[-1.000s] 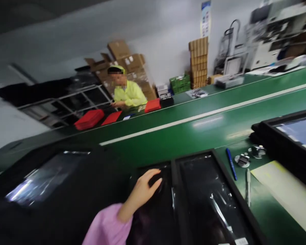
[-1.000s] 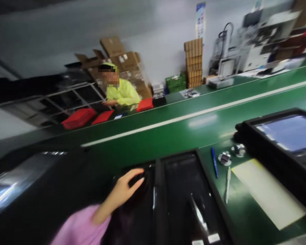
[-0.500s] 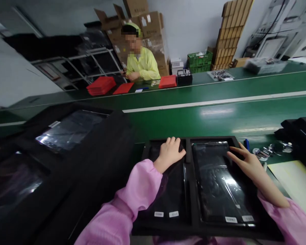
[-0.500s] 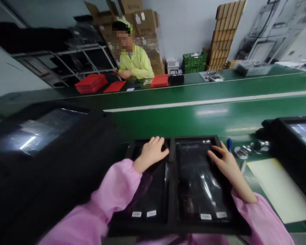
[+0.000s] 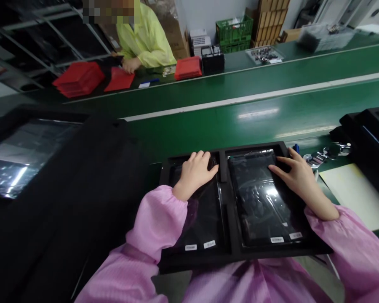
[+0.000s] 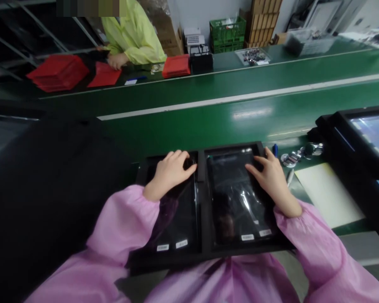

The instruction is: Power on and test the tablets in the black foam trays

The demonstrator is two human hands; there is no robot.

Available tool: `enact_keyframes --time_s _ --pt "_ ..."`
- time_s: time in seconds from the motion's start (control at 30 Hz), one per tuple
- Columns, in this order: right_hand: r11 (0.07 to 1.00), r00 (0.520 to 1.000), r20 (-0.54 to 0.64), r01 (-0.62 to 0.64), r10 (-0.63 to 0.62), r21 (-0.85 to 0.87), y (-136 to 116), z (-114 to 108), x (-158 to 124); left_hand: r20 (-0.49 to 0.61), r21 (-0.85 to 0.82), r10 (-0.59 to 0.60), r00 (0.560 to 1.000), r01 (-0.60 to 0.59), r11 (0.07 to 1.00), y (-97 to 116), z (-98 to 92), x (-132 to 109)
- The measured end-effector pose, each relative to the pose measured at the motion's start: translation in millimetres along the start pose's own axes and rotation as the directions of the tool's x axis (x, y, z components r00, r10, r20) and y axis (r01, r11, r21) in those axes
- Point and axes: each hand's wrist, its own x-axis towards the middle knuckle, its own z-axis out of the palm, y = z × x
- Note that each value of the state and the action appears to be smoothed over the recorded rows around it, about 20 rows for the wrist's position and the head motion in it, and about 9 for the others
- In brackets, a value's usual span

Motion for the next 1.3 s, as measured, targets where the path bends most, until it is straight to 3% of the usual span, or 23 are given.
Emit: enact_keyframes --time_s 0.1,0.3,0.5,0.67,0.77,0.87,0.93,1.07,1.2,1.3 --pt "1.000 1.000 -0.020 0.009 -0.009 0.007 -2.7 6.3 12.4 -0.065 -0.050 0.018 0.998 -0.021 0.999 -27.4 -2.5 -5.5" --pt "0.999 0.999 0.006 0.037 -0.037 0.030 -3.1 14.0 36.2 -0.223 -0.089 -0.074 0.972 0.056 0.994 -81.2 -2.4 -21.5" --pt "0.997 0.998 0.046 0.041 -0.044 0.067 1.9 8.8 37.6 -0.275 -0.135 -0.098 0.956 0.063 0.989 -85.6 9.9 -19.3" --pt "0.994 0.998 0.013 0.064 -0.065 0.089 -2.8 8.7 35.6 -0.305 -0.156 -0.085 0.949 0.039 0.987 -84.1 11.7 -21.6" --pt "0.987 0.993 -0.040 0.116 -0.112 0.109 -12.1 -1.2 26.8 -0.327 -0.172 -0.071 0.942 0.015 0.985 -79.9 12.4 -51.7" --pt "0.967 0.977 -0.056 0.213 -0.206 0.144 -21.9 -20.3 6.1 -0.297 -0.207 -0.083 0.951 0.021 0.978 -76.6 16.8 -107.3" --pt "0.934 0.948 -0.018 0.316 -0.317 0.168 -28.0 -33.9 -13.3 -0.270 -0.208 -0.103 0.957 0.046 0.977 -76.5 22.8 -148.5" --pt "0.816 0.809 0.113 0.560 -0.576 0.143 -41.9 -46.7 -53.1 -0.281 -0.169 -0.160 0.946 0.115 0.979 -75.6 40.7 -205.6" --pt "0.706 0.706 0.114 0.706 -0.699 -0.051 -53.3 -34.6 -76.1 -0.357 -0.103 -0.217 0.909 0.193 0.976 -58.0 58.8 -213.2" --pt "0.682 0.688 0.072 0.725 -0.722 -0.093 -51.3 -27.4 -80.2 -0.341 -0.045 -0.185 0.922 0.181 0.982 -39.9 63.7 -203.3"
